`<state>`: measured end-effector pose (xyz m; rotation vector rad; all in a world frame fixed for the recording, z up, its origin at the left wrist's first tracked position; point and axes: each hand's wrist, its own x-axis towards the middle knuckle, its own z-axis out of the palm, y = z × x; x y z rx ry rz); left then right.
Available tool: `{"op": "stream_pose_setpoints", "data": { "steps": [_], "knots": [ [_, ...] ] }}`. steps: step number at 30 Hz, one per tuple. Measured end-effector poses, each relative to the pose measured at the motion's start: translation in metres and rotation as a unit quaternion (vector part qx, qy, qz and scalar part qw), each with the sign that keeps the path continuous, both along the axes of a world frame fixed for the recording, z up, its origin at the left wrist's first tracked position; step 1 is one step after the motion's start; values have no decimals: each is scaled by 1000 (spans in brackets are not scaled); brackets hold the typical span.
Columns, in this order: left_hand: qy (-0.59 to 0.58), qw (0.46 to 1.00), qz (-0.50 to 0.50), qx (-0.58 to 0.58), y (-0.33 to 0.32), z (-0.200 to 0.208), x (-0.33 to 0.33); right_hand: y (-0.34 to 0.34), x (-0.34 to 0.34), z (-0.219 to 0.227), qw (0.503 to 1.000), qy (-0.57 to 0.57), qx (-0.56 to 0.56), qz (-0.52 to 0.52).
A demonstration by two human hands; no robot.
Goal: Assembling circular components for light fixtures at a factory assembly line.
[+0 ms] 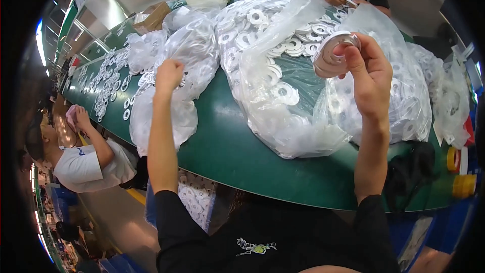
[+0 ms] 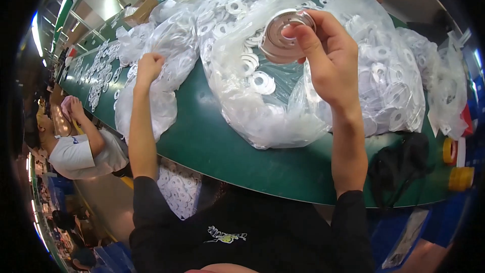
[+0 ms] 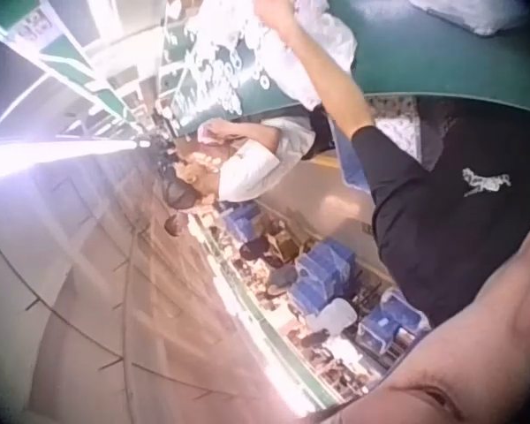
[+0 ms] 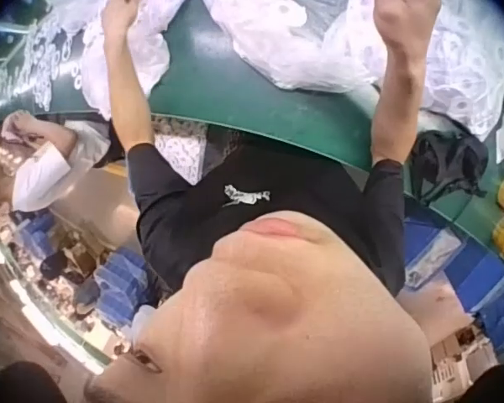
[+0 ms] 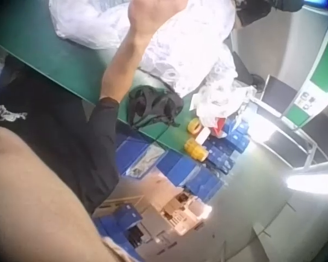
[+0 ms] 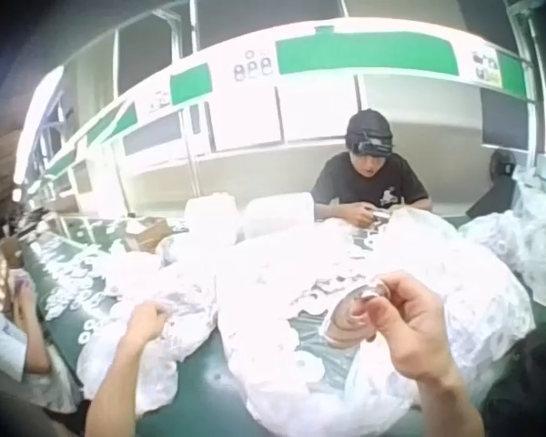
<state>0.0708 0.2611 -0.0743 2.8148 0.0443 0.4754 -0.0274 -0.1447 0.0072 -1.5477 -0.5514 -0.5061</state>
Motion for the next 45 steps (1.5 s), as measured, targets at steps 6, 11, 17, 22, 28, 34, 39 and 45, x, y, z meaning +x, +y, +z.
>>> {"op": "stream_pose_setpoints", "data": {
  "steps": [6, 11, 17, 22, 28, 34, 39, 45],
  "knots": [
    [34, 996, -17, 85, -9, -14, -2, -3, 1, -2, 999, 5, -2, 41],
    [101, 983, -74, 136, 9, 1, -10, 0, -8, 7, 998, -6, 15, 68],
    [-81, 991, 40, -99, -6, 69, -23, -8, -8, 8, 997, 24, 16, 69],
    [-340, 889, -285, -114, -164, 125, -78, -7, -3, 3, 984, 67, -12, 164],
    [-322, 833, -433, -119, -253, 112, -99, -11, -12, 7, 987, -17, -12, 157],
    [-221, 860, -457, -51, -243, 98, -87, -21, -5, 2, 980, 66, -50, 182],
    [-172, 835, -521, -24, -239, 100, -85, -22, 9, -7, 983, 84, -87, 140],
    [-121, 723, -380, -564, -249, 91, -65, -7, 16, -11, 992, 59, 103, 53]
  ]
}}
